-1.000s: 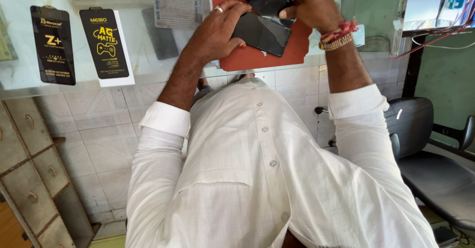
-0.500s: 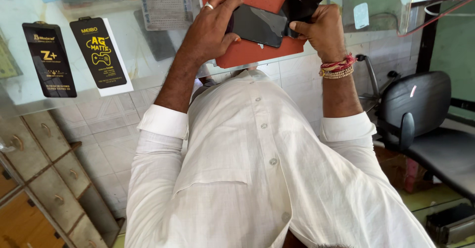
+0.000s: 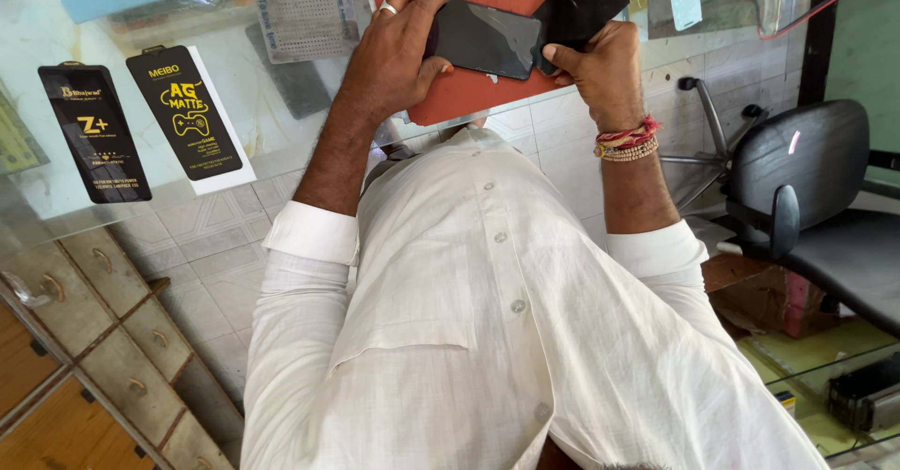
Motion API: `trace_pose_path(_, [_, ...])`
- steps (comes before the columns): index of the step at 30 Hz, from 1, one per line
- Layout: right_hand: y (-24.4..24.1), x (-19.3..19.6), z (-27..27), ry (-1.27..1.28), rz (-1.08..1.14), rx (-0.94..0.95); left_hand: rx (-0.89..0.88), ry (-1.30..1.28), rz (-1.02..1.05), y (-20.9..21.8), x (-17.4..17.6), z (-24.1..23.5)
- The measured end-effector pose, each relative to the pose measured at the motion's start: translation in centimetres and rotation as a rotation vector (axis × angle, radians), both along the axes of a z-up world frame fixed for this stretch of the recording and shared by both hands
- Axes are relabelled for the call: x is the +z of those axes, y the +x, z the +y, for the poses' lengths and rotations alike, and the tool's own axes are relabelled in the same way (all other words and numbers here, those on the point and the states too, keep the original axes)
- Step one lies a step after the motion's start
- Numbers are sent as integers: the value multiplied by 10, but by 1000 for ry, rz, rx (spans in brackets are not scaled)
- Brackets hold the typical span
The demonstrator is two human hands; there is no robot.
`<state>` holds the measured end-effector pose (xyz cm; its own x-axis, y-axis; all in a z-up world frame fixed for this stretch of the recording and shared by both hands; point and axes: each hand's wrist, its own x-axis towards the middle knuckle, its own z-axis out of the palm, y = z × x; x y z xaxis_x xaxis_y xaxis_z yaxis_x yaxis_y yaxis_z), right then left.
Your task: The person cleans a black smartphone screen using a black cloth and a white wipe. They rub the screen repeatedly, then use a white wipe to clean the surface further. The phone is placed on a red mat on a glass counter.
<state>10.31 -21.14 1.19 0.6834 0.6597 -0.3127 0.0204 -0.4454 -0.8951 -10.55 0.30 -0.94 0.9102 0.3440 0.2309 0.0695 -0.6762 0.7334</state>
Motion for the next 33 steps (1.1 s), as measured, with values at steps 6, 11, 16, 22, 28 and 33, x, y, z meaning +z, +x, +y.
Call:
trace_pose_path(6, [-14, -3, -4, 60, 60, -81, -14, 7, 8, 1, -2, 1])
trace_pose_path(11, [-40, -4, -5, 45, 70, -204, -35, 7, 6, 0, -2, 1])
trace_pose_path(16, [-68, -14, -11, 214, 181, -424, -43, -14, -14, -1, -3, 3])
trace_pose_path(22, [-51, -25, -25, 300, 265, -528, -11, -4, -28, 1, -7, -2])
trace_pose_path(28, [-22, -6, -26, 198, 254, -363, 8, -17, -33, 9, -6, -18])
trace_pose_path(33, [-28, -4, -22, 224, 306, -400, 32, 20, -50, 8, -11, -20])
